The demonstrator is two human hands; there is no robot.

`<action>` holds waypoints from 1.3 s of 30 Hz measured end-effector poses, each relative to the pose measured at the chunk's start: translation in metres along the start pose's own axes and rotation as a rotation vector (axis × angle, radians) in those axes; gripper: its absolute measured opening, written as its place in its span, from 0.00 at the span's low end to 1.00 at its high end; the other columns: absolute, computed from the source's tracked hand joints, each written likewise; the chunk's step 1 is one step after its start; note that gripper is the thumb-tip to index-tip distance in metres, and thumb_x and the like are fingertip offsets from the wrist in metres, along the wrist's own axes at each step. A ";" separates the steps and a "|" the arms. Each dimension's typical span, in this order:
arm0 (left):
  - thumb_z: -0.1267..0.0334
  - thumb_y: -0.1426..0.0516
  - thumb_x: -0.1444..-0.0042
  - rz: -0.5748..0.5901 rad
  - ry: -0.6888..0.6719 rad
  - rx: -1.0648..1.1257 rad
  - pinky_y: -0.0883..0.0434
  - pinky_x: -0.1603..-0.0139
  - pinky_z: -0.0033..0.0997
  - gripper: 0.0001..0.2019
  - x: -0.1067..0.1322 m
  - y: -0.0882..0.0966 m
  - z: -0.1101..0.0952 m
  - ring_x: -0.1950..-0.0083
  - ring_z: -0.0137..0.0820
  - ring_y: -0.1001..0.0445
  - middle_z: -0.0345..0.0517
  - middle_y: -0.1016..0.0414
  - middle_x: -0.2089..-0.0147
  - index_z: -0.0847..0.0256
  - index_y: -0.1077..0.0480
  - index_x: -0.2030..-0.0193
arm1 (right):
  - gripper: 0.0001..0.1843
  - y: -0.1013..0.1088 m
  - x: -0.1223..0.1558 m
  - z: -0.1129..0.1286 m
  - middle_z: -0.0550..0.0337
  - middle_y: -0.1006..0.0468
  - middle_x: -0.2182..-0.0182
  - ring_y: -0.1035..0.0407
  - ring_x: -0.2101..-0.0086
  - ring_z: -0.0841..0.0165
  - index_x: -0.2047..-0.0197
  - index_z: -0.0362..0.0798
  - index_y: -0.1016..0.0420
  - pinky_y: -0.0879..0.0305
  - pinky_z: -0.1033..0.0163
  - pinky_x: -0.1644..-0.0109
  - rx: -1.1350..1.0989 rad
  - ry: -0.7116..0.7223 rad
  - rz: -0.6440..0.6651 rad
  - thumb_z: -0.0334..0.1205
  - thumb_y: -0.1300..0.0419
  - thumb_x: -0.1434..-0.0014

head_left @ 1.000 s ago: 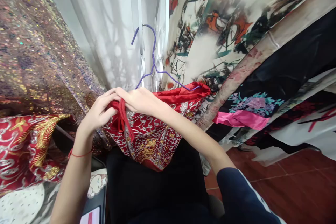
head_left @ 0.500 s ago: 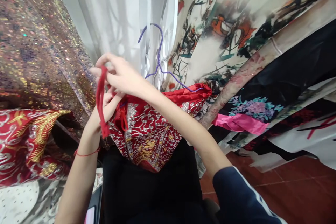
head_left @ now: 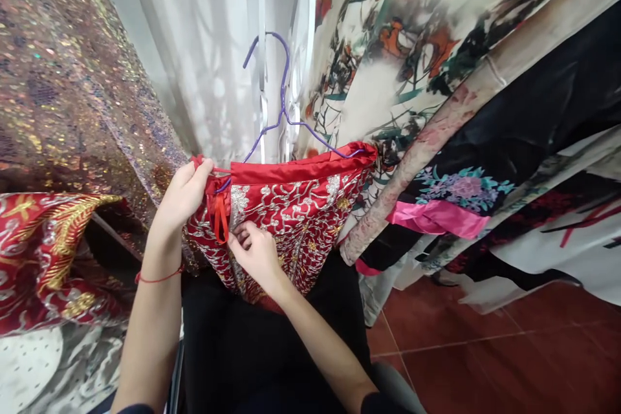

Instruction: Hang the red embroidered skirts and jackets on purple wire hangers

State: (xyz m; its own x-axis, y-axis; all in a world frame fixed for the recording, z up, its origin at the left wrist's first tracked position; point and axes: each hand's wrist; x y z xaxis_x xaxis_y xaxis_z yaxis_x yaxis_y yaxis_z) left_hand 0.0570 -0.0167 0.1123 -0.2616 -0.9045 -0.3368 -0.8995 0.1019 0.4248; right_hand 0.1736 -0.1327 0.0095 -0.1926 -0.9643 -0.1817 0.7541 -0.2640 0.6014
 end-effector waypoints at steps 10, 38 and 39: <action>0.53 0.49 0.37 -0.166 -0.065 -0.090 0.38 0.68 0.33 0.18 0.011 -0.003 0.001 0.73 0.30 0.39 0.38 0.38 0.76 0.58 0.40 0.76 | 0.28 -0.030 0.003 0.022 0.48 0.18 0.55 0.21 0.59 0.59 0.42 0.45 0.29 0.27 0.60 0.56 0.284 0.149 0.121 0.58 0.45 0.33; 0.49 0.50 0.38 -0.142 -0.068 -0.040 0.40 0.67 0.31 0.18 0.008 -0.005 0.007 0.71 0.29 0.40 0.38 0.40 0.75 0.58 0.40 0.73 | 0.19 -0.077 -0.005 -0.031 0.58 0.20 0.77 0.26 0.80 0.71 0.70 0.45 0.24 0.35 0.69 0.74 -0.679 -0.235 0.207 0.42 0.50 0.33; 0.49 0.50 0.38 -0.139 -0.068 -0.043 0.40 0.67 0.30 0.18 0.006 -0.005 0.007 0.71 0.29 0.40 0.38 0.40 0.75 0.58 0.40 0.73 | 0.18 -0.076 -0.002 -0.030 0.58 0.19 0.76 0.25 0.77 0.70 0.72 0.45 0.24 0.32 0.68 0.71 -0.674 -0.217 0.179 0.41 0.48 0.35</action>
State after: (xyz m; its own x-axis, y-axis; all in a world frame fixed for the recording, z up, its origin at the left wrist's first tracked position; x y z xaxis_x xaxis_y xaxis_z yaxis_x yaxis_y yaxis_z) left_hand 0.0572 -0.0196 0.1022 -0.1596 -0.8786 -0.4502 -0.9134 -0.0415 0.4049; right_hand 0.1358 -0.1098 -0.0593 -0.0979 -0.9924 0.0747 0.9949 -0.0993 -0.0149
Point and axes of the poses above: each hand's wrist, its own x-axis away from the middle knuckle, its own y-axis out of the back of the hand, z = x × y
